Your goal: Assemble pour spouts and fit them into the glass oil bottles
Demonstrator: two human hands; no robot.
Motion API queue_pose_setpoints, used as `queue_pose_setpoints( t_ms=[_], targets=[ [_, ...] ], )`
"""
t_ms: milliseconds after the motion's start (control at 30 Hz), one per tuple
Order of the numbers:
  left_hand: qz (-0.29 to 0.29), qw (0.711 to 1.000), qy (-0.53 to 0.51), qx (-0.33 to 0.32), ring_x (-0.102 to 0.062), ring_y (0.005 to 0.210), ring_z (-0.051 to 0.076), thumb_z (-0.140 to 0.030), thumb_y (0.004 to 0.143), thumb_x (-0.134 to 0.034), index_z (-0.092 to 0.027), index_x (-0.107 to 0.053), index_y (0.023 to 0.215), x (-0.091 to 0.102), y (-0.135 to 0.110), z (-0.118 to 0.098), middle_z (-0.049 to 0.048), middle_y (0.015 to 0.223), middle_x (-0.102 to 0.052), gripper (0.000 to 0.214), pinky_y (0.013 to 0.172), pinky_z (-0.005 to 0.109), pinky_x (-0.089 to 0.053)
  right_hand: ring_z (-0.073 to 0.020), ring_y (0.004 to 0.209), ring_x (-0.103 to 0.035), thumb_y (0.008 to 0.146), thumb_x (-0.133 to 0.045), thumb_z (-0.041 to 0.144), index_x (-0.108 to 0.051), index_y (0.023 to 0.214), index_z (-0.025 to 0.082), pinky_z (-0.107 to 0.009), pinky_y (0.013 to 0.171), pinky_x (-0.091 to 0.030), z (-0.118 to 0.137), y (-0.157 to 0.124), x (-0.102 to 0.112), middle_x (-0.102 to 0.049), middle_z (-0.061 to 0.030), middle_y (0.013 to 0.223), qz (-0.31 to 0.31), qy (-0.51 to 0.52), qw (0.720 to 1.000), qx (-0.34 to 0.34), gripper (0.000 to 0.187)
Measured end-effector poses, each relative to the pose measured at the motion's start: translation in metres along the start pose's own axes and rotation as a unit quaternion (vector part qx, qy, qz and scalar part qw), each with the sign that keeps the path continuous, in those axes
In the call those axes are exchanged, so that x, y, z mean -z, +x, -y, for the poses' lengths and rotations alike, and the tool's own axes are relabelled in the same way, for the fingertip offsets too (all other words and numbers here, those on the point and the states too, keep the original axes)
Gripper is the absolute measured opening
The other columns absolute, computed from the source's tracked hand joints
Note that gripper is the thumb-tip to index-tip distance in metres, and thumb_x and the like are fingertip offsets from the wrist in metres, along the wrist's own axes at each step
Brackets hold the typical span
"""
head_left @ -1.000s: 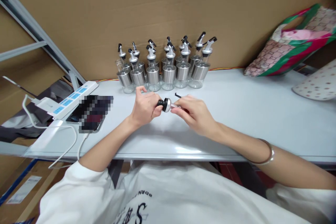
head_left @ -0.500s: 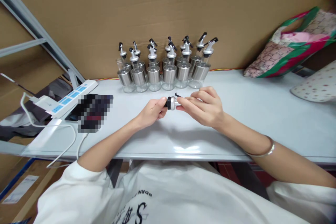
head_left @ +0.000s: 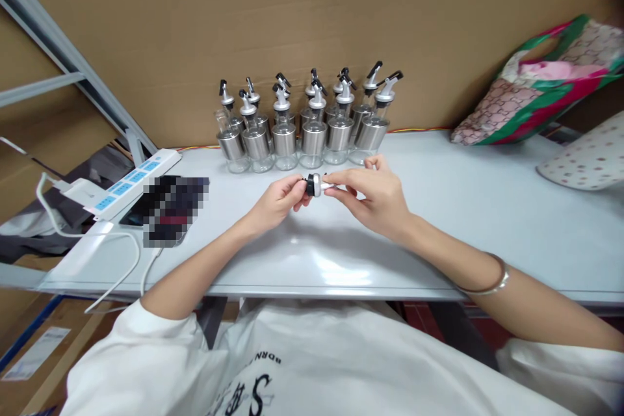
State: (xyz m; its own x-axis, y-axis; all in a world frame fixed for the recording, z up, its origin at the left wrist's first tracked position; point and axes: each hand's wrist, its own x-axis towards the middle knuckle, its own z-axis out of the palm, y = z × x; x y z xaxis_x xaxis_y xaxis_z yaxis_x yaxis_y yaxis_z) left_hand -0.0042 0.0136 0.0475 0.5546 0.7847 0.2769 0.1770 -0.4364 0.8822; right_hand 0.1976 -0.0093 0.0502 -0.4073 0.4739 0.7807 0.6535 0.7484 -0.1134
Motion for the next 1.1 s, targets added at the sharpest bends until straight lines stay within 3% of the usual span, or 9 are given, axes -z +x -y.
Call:
queue_pose_setpoints(
  t_ms=[167,333,400,500,567,667,800,933,1100],
  targets=[
    [-0.012,0.997,0.076,-0.016,-0.044,0.057,0.01,-0.059,0.089,-0.038,-0.017,-0.048,0.075,0.003,-0.002,0.0,-0.0016,0.064,-0.05,0.045,0.058,0.025,-0.036,-0.0098,0.049,-0.042,0.093,-0.05,0.048,-0.069,0.085,0.019,-0.031,0.063,-0.032,0.004,-0.001,-0.002,-0.067,-0.0006,0.065,0.049,0.185,0.969,-0.154,0.036],
    [-0.021,0.992,0.11,-0.064,-0.047,0.059,0.011,-0.049,0.088,-0.047,-0.017,-0.05,0.085,0.006,-0.002,0.002,-0.0024,0.065,-0.05,0.032,0.058,0.024,-0.037,-0.0082,0.043,-0.036,0.081,-0.058,0.061,-0.059,0.074,0.018,-0.026,0.044,-0.025,0.001,0.003,-0.005,-0.053,0.0031,0.054,0.157,0.447,0.815,-0.335,0.043],
    [-0.038,0.993,0.085,-0.077,-0.048,0.06,0.011,-0.051,0.085,-0.051,-0.018,-0.049,0.085,0.011,0.0,0.005,-0.0015,0.068,-0.052,0.033,0.058,0.024,-0.038,-0.008,0.043,-0.037,0.077,-0.062,0.062,-0.055,0.069,0.018,-0.025,0.045,-0.026,0.0,0.004,-0.006,-0.049,0.0043,0.052,0.157,0.487,0.783,-0.355,0.045],
    [-0.102,0.991,0.019,-0.086,-0.048,0.055,0.01,-0.056,0.086,-0.045,-0.02,-0.043,0.08,0.024,0.004,0.009,-0.0025,0.067,-0.051,0.036,0.058,0.025,-0.041,-0.0081,0.046,-0.038,0.077,-0.063,0.061,-0.056,0.067,0.018,-0.026,0.051,-0.031,-0.001,0.005,-0.006,-0.046,0.0054,0.051,0.122,0.487,0.79,-0.352,0.044],
    [-0.138,0.986,0.061,-0.068,-0.048,0.055,0.011,-0.055,0.085,-0.044,-0.02,-0.042,0.079,0.033,0.007,0.013,-0.0028,0.066,-0.051,0.035,0.059,0.025,-0.04,-0.0084,0.049,-0.04,0.077,-0.064,0.06,-0.059,0.07,0.018,-0.027,0.056,-0.034,-0.003,0.006,-0.006,-0.05,0.0045,0.054,0.086,0.47,0.806,-0.349,0.043],
    [-0.067,0.963,0.261,0.029,-0.049,0.058,0.014,-0.048,0.084,-0.048,-0.019,-0.047,0.074,0.044,0.01,0.022,-0.0012,0.064,-0.054,0.031,0.061,0.027,-0.037,-0.0094,0.054,-0.044,0.074,-0.066,0.061,-0.06,0.072,0.018,-0.027,0.058,-0.036,-0.009,0.007,-0.006,-0.056,0.0026,0.06,0.034,0.45,0.814,-0.365,0.043],
    [0.031,0.875,0.472,0.101,-0.055,0.063,0.019,-0.045,0.088,-0.045,-0.018,-0.051,0.069,0.046,0.01,0.035,0.0023,0.066,-0.061,0.033,0.076,0.036,-0.037,-0.01,0.056,-0.046,0.071,-0.068,0.062,-0.059,0.068,0.018,-0.027,0.059,-0.037,-0.015,0.006,-0.008,-0.057,0.0018,0.061,0.015,0.439,0.811,-0.386,0.045],
    [0.017,0.847,0.52,0.112,-0.062,0.076,0.024,-0.043,0.09,-0.041,-0.017,-0.057,0.08,0.044,0.011,0.039,0.007,0.079,-0.068,0.032,0.083,0.04,-0.036,-0.0099,0.055,-0.047,0.071,-0.068,0.061,-0.059,0.068,0.018,-0.027,0.059,-0.038,-0.013,0.007,-0.008,-0.057,0.0016,0.06,0.026,0.445,0.81,-0.382,0.044],
    [0.027,0.844,0.523,0.116,-0.062,0.075,0.025,-0.038,0.09,-0.041,-0.016,-0.058,0.085,0.042,0.012,0.037,0.0075,0.08,-0.068,0.028,0.082,0.039,-0.036,-0.011,0.057,-0.047,0.074,-0.067,0.055,-0.061,0.071,0.018,-0.027,0.06,-0.039,-0.007,0.007,-0.006,-0.058,0.0008,0.062,0.041,0.454,0.805,-0.379,0.038]
  ],
)
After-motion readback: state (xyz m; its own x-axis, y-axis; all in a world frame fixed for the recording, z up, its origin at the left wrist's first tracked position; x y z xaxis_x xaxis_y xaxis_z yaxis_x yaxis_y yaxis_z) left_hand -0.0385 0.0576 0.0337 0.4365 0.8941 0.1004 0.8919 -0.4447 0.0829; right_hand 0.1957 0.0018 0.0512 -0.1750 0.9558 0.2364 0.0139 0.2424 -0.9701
